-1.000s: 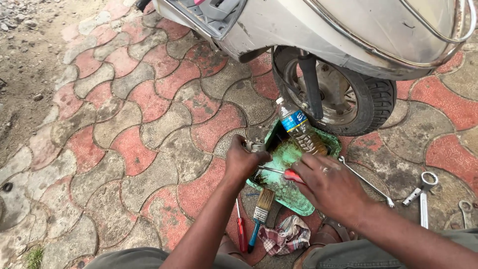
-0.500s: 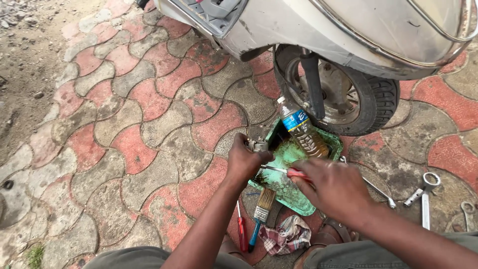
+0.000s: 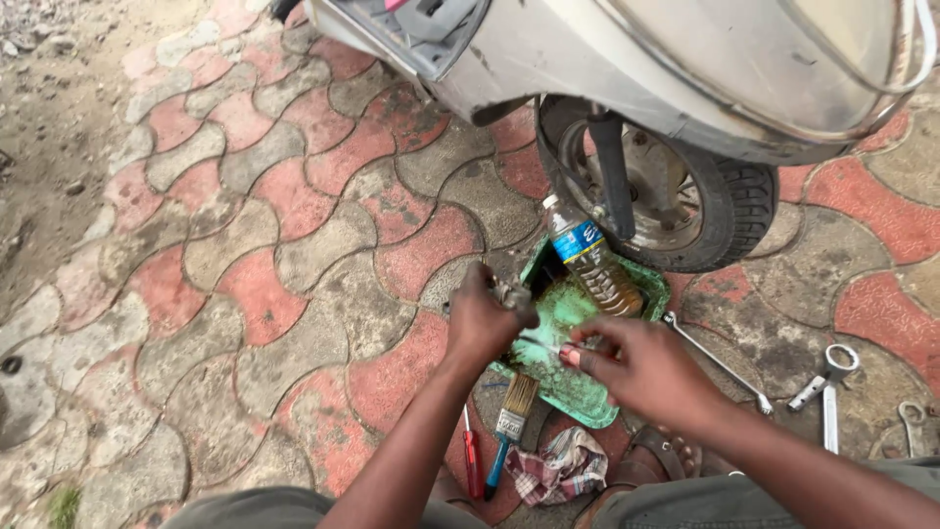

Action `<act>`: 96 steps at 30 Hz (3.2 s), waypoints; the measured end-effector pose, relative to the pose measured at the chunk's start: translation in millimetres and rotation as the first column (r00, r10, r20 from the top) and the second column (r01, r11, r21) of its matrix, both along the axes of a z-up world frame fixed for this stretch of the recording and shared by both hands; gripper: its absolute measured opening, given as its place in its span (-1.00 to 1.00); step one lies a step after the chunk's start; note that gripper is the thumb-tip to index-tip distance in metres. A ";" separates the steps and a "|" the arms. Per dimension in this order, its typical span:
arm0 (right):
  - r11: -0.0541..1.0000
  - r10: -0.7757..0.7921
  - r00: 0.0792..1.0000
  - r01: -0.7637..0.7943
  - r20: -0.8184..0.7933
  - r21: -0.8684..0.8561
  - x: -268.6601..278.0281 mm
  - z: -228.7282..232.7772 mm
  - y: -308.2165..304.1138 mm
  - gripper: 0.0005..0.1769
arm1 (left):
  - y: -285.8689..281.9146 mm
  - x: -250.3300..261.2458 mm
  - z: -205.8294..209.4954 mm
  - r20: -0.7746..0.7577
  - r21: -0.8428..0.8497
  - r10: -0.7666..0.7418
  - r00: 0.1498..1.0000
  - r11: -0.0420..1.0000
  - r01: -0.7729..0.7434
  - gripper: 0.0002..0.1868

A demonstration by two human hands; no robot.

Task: The person sits on the paved ground beside a scooter and cleans a carburetor. They hold the metal part over a green tray, scrub it with a brush, pour liquid from a plastic bottle over it, and use a red-handled screwdriver to work on the part, with wrenches laid out nearby.

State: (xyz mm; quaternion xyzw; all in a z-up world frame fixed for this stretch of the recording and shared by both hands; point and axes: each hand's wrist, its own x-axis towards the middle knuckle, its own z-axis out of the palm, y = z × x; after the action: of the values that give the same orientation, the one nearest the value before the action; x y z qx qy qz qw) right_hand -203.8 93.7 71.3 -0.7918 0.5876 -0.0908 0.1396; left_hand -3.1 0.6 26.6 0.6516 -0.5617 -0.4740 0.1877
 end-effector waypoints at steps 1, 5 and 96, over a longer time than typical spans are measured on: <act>0.889 -0.321 0.920 0.211 0.226 0.405 -2.5 -3.6 -4.1 -0.56 | 0.1 0.3 -1.6 0.036 -0.061 -0.016 0.999 0.998 0.019 -0.12; 0.375 -0.805 0.538 0.133 0.251 0.917 -12.0 -28.5 -8.4 -0.65 | -0.2 1.3 4.0 -0.040 -0.049 0.008 0.999 0.999 -0.010 -0.11; 0.892 -0.285 0.875 0.094 0.390 0.442 53.3 -13.1 45.7 -0.31 | -17.0 32.7 -0.5 -0.784 0.606 0.472 -0.404 0.723 -0.332 -0.56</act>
State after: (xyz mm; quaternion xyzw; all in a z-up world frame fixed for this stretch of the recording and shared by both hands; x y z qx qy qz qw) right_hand -150.6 139.4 58.2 -0.6396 0.6220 -0.1578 0.4232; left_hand 29.5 -16.3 26.1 0.2143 0.0985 -0.7046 0.6692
